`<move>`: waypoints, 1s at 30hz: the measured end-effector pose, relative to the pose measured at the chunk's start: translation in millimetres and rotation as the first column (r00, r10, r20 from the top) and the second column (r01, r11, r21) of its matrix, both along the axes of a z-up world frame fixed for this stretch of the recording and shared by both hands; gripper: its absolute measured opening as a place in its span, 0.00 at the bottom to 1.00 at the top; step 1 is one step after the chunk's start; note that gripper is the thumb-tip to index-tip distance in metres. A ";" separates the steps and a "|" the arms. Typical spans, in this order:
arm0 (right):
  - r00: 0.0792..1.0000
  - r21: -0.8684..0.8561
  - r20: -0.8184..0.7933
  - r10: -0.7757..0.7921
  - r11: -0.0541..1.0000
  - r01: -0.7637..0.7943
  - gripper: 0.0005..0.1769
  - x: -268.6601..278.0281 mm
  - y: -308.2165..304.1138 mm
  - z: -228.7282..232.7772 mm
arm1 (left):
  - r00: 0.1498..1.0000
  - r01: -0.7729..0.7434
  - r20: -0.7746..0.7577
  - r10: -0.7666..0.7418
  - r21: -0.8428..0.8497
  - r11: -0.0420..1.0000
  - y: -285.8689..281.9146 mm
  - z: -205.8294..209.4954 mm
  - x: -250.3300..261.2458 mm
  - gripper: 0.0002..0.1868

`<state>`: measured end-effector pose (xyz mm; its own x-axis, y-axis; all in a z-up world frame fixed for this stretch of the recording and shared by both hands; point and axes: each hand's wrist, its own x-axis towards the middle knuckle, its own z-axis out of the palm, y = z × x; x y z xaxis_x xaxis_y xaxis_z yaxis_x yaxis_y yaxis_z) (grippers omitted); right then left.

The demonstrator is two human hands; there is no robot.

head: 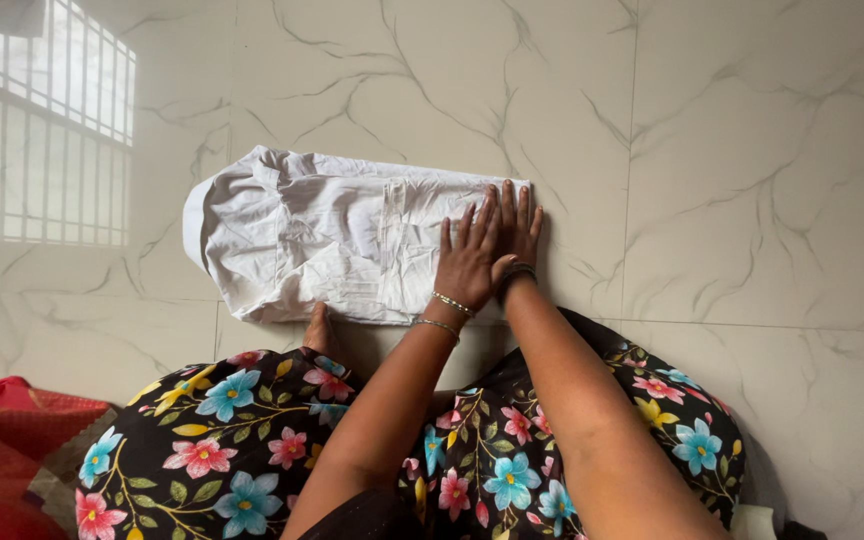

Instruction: The person sits on the floor and folds a white shirt by hand. They smooth the fabric, fold the sleeves and sides, then fold the shirt into a compact rectangle and place it into a bag.

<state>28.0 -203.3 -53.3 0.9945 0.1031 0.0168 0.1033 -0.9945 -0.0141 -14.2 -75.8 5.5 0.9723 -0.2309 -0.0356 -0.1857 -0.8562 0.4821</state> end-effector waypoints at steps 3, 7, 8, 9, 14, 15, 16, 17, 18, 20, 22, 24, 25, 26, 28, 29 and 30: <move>0.995 0.111 -0.100 -0.022 0.993 0.033 0.42 -3.2 0.9 6.6 | 0.999 0.022 -0.040 -0.020 0.050 0.999 15.0 -16.5 5.9 0.39; 0.994 0.155 -0.104 -0.021 0.987 0.037 0.43 -5.9 7.2 28.6 | 0.985 -0.033 -0.155 0.074 0.256 0.966 55.5 -19.7 33.0 0.37; 0.995 0.155 -0.099 -0.019 0.987 0.035 0.43 -5.7 8.9 33.4 | 0.980 -0.066 -0.160 0.116 0.289 0.955 66.8 -17.6 42.0 0.37; 0.994 0.157 -0.103 -0.022 0.987 0.038 0.43 -8.3 9.5 36.3 | 0.973 -0.091 -0.171 0.153 0.324 0.942 78.1 -16.2 45.4 0.37; 0.995 0.173 -0.100 -0.022 0.984 0.039 0.42 -9.8 9.3 37.9 | 0.891 -0.349 -0.145 0.430 0.388 0.853 109.7 -2.0 44.2 0.40; 0.995 0.168 -0.101 -0.023 0.985 0.040 0.42 -8.5 9.4 38.0 | 0.881 -0.384 -0.120 0.458 0.383 0.840 106.6 4.0 39.9 0.41; 0.994 0.159 -0.106 -0.023 0.986 0.040 0.42 -7.1 8.3 38.3 | 0.870 -0.419 -0.095 0.484 0.377 0.826 102.2 10.0 35.0 0.42; 0.993 0.153 -0.112 -0.023 0.987 0.040 0.42 -6.3 7.9 38.2 | 0.903 -0.368 -0.086 0.420 0.350 0.862 92.5 14.8 30.5 0.40; 0.993 0.146 -0.117 -0.024 0.988 0.041 0.41 -5.7 9.1 37.5 | 0.932 -0.313 -0.075 0.354 0.323 0.893 77.9 17.3 24.8 0.39; 0.988 0.175 -0.145 -0.059 0.981 0.084 0.41 -9.2 13.2 35.0 | 0.987 -0.158 0.058 0.151 0.141 0.977 50.5 14.4 1.8 0.40; 0.997 0.233 -0.082 -0.011 0.972 0.030 0.40 -12.1 17.5 34.5 | 0.999 -0.045 0.003 0.045 0.158 0.986 51.8 2.7 -15.1 0.40; 0.992 0.299 0.066 0.104 0.947 -0.119 0.39 -24.9 23.4 30.7 | 1.000 -0.007 -0.010 0.009 0.146 0.989 57.0 -14.6 -18.3 0.39; 0.982 0.283 0.014 0.186 0.942 -0.182 0.39 -29.8 27.5 28.0 | 1.000 -0.023 0.007 0.022 0.130 0.991 69.4 -21.9 -17.5 0.39; 0.963 0.271 -0.041 0.265 0.931 -0.245 0.39 -34.0 33.4 25.0 | 0.999 -0.038 0.023 0.036 0.113 0.993 78.8 -26.9 -16.5 0.39; 0.943 0.249 -0.122 0.310 0.929 -0.273 0.39 -35.7 29.3 24.7 | 0.989 -0.123 -0.060 0.137 0.198 0.972 90.5 -29.9 -13.8 0.39; 0.949 0.239 -0.142 0.282 0.940 -0.243 0.39 -33.0 27.6 26.7 | 0.977 -0.165 -0.094 0.193 0.247 0.955 97.6 -27.9 -11.1 0.38; 0.954 0.228 -0.162 0.253 0.950 -0.213 0.40 -30.8 24.9 30.0 | 0.969 -0.211 -0.073 0.234 0.243 0.947 102.2 -24.6 -11.1 0.39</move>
<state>-2.7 -178.3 -23.3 0.9302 0.3463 -0.1214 0.3075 -0.9161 -0.2575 -25.4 26.4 -19.1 0.9867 0.0172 -0.1617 0.0613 -0.9604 0.2719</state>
